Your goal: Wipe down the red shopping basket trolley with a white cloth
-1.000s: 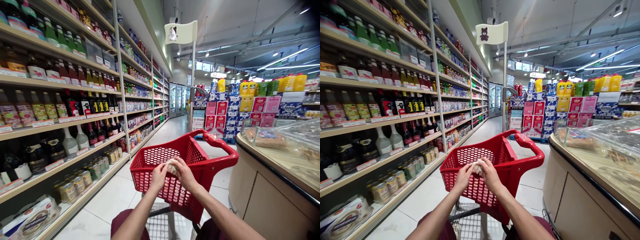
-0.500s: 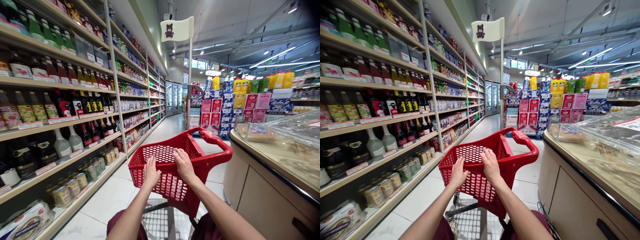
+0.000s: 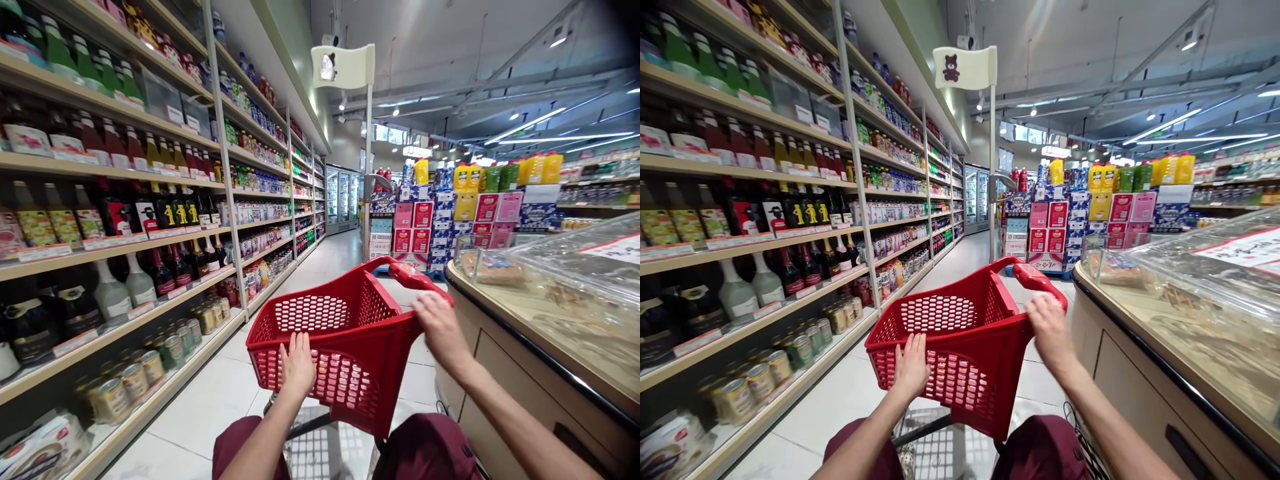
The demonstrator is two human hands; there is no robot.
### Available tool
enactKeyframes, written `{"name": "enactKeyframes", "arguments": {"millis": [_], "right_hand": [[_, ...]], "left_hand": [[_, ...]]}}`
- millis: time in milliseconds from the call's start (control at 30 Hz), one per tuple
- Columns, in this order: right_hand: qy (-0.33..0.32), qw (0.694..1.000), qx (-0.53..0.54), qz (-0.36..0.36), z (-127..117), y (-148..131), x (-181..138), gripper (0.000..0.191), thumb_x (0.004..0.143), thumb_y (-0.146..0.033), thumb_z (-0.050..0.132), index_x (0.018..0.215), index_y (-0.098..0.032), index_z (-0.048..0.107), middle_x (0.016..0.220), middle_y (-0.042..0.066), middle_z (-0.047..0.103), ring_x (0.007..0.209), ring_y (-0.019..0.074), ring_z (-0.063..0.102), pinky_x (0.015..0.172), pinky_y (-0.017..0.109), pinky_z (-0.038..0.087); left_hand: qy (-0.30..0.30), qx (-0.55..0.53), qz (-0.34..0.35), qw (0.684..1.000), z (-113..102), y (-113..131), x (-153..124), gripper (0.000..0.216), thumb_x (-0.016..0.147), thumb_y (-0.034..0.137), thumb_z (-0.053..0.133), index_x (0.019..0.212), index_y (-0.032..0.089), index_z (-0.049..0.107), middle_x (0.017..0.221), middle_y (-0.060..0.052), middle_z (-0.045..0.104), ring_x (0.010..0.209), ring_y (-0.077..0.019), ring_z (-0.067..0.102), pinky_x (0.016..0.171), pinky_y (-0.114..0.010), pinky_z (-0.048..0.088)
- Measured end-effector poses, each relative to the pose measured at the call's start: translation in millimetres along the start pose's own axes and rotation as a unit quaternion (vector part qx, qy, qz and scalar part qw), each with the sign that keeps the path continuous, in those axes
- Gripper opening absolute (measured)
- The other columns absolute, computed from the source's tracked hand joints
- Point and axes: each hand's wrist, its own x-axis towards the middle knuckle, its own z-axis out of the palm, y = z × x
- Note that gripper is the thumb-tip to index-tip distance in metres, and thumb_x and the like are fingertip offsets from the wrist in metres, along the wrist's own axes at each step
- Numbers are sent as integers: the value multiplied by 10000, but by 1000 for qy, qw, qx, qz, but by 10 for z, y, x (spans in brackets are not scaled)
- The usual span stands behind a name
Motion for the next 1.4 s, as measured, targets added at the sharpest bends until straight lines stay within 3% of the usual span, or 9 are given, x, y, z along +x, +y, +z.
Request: {"name": "enactKeyframes", "arguments": {"millis": [133, 367, 533, 733, 933, 1100, 1233, 1300, 1400], "right_hand": [[-50, 992, 95, -72, 247, -435, 27, 408, 833, -108, 306, 1122, -252, 556, 1190, 38, 550, 1176, 210, 410, 951, 420, 370], [38, 997, 40, 62, 121, -6, -15, 426, 827, -96, 307, 1172, -205, 530, 1245, 91, 509, 1252, 255, 323, 983, 523, 311], [-16, 992, 100, -78, 163, -215, -75, 450, 844, -91, 303, 1231, -249, 469, 1306, 32, 455, 1272, 208, 297, 1004, 460, 336], [95, 989, 61, 98, 107, 114, -86, 421, 848, -109, 304, 1200, -216, 509, 1313, 72, 440, 1289, 236, 257, 1022, 515, 286], [-6, 988, 151, -37, 158, -132, -100, 405, 860, -131, 329, 1191, -282, 509, 1270, 17, 493, 1250, 191, 340, 1008, 465, 337], [104, 987, 81, 96, 111, 195, -159, 427, 844, -107, 333, 1219, -238, 489, 1342, 45, 404, 1274, 223, 295, 1031, 486, 299], [59, 985, 153, 60, 310, -296, -728, 546, 815, -31, 288, 1304, -260, 371, 1392, 33, 320, 1298, 229, 225, 1020, 479, 333], [25, 983, 181, 16, 380, -505, -963, 575, 805, -19, 290, 1307, -293, 354, 1352, 16, 389, 1278, 205, 278, 997, 436, 385], [29, 980, 199, 4, 341, -451, -924, 549, 815, -38, 312, 1288, -308, 382, 1309, 9, 447, 1247, 201, 338, 984, 430, 405]], "left_hand": [[-1, 33, 7, 999, 8, -33, 22, 699, 666, 99, 377, 1354, 130, 252, 1417, -92, 277, 1308, -253, 205, 1039, -538, 139], [-3, 47, -21, 999, -35, 22, 5, 698, 680, 77, 354, 1363, 115, 217, 1422, -105, 248, 1308, -262, 202, 1017, -543, 191], [-15, 54, -12, 998, -50, 35, -38, 738, 656, 77, 380, 1369, 127, 197, 1437, -86, 206, 1317, -264, 172, 1025, -544, 173], [8, 51, -28, 998, 7, 80, -30, 703, 681, 81, 355, 1366, 100, 199, 1437, -96, 199, 1317, -250, 176, 1022, -541, 182], [-4, 37, -18, 999, 2, 97, -40, 726, 675, 96, 375, 1372, 115, 175, 1441, -93, 177, 1321, -256, 158, 1019, -549, 164], [6, 30, -20, 999, 29, 115, -53, 740, 679, 118, 377, 1377, 96, 130, 1451, -98, 132, 1332, -248, 106, 1019, -559, 149], [0, 21, -16, 1000, 32, 104, -59, 744, 673, 125, 380, 1377, 98, 139, 1454, -97, 129, 1335, -256, 85, 1027, -557, 134], [-4, 22, -10, 1000, 36, 89, -54, 751, 664, 126, 385, 1377, 108, 150, 1453, -91, 138, 1335, -257, 79, 1031, -550, 134], [-3, 24, -13, 1000, 47, 87, -38, 767, 652, 124, 390, 1378, 112, 146, 1454, -85, 129, 1336, -253, 74, 1029, -553, 134]]}}
